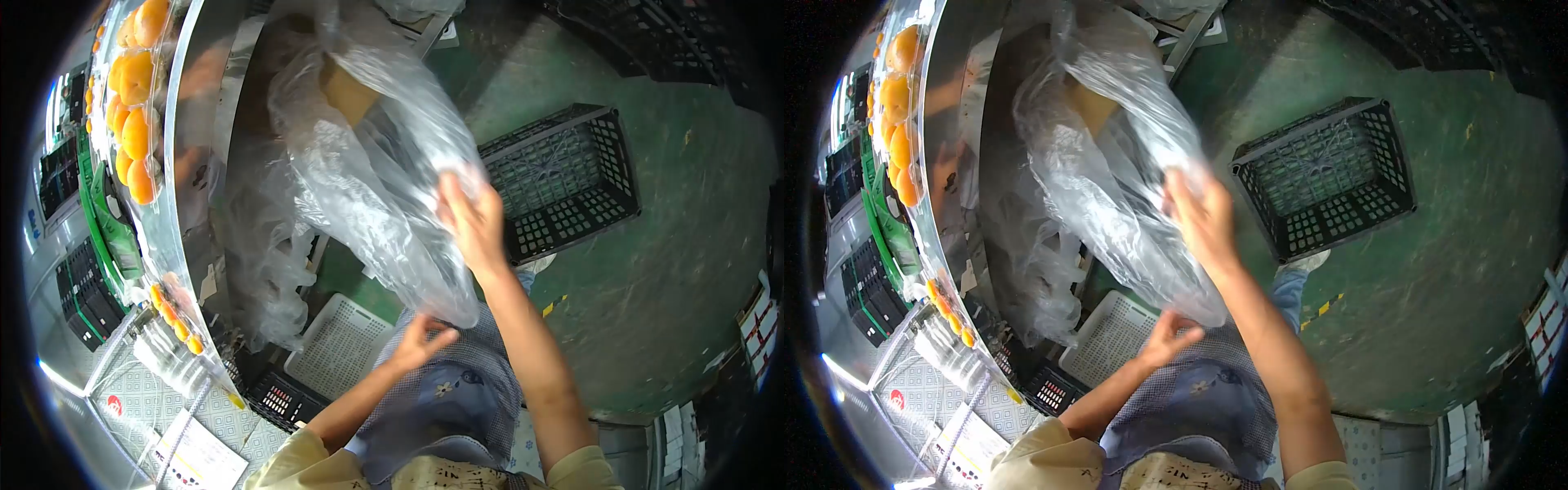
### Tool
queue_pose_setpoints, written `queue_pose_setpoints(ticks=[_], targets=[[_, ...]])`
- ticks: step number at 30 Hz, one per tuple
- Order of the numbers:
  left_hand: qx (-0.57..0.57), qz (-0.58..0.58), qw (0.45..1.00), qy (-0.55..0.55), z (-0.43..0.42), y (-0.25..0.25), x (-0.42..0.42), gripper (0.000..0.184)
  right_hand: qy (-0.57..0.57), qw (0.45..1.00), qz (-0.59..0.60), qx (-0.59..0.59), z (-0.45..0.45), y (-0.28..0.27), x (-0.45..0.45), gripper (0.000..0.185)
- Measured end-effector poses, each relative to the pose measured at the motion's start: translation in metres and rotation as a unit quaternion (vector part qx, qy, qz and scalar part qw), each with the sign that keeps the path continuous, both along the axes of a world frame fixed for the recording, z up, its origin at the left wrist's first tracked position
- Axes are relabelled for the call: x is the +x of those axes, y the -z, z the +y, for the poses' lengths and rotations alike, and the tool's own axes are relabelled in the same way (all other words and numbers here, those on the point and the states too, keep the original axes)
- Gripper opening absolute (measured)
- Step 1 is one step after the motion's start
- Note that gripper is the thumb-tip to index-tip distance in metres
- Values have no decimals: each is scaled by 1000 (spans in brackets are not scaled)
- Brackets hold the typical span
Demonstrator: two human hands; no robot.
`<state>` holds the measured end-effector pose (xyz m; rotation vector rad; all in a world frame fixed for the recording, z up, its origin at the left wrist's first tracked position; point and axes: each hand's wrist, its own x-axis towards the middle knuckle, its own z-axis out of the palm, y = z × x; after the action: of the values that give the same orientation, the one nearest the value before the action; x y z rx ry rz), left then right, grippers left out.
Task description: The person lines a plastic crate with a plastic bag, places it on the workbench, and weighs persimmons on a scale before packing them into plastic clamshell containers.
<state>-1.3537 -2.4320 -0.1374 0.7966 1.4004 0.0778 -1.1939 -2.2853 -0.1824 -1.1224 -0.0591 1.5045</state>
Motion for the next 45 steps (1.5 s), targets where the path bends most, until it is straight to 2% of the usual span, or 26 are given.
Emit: queue_pose_setpoints(ticks=[1,2,3,4,8,11,13,15,16,17,18,19,22,24,26,28,31,32,33,35,38,39,40,42,44,45], targets=[[-20,-4,983,-180,1,-2,-3,52,10,999,-21,-38,-17,-7,6,18],[28,-25,980,-198,8,4,-23,73,21,996,-43,-76,-35,-14,16,16],[114,92,951,-273,15,4,-29,65,31,994,-59,-91,-53,-20,24,16],[171,91,930,-311,37,-10,-29,59,41,991,-75,-106,-71,-24,33,17],[453,107,869,-171,127,-48,17,78,34,973,-210,-94,-132,-33,59,18],[386,212,896,44,181,-30,91,101,50,959,-268,-79,-166,-39,81,24],[409,216,879,114,173,47,111,83,92,949,-280,-114,-183,-47,97,29],[114,133,985,3,162,88,118,63,154,934,-280,-158,-221,-43,128,29],[98,92,991,-28,155,88,122,52,184,925,-279,-182,-237,-42,140,30],[79,52,994,-59,147,85,122,43,289,874,-294,-256,-230,-48,150,28],[59,14,994,-89,138,80,120,36,388,807,-304,-326,-225,-54,158,27],[59,-21,985,-160,127,73,122,28,413,783,-291,-362,-244,-51,173,31],[-14,-175,929,-326,105,46,119,18,401,806,-284,-329,-337,-29,200,42],[-43,-193,890,-411,93,36,120,17,381,794,-265,-393,-395,-11,203,43],[-55,-182,890,-414,81,26,111,11,350,773,-275,-451,-434,2,201,49],[-58,-123,884,-447,71,20,108,9,401,757,-240,-458,-458,10,197,45],[-79,-176,895,-403,59,7,89,12,462,719,-183,-486,-531,33,194,36],[-71,-205,904,-368,56,-1,90,15,478,708,-165,-493,-563,42,196,31],[-36,-137,952,-270,52,-5,93,20,494,696,-147,-500,-583,43,196,27],[36,4,997,-63,47,-9,97,35,469,698,-161,-517,-590,37,199,23],[14,42,991,-127,53,-24,105,31,386,696,-185,-576,-581,23,209,32],[63,25,987,-143,58,-34,114,30,350,693,-191,-601,-572,17,213,39],[89,-29,987,-134,68,-51,122,35,172,676,-306,-648,-561,11,214,47],[88,-7,973,-212,86,-82,142,40,-202,550,-489,-647,-524,2,220,63],[166,-123,974,-98,96,-103,144,48,-177,582,-590,-531,-472,2,233,86],[185,-63,974,-110,98,-118,160,52,-180,597,-619,-477,-439,3,241,91]])
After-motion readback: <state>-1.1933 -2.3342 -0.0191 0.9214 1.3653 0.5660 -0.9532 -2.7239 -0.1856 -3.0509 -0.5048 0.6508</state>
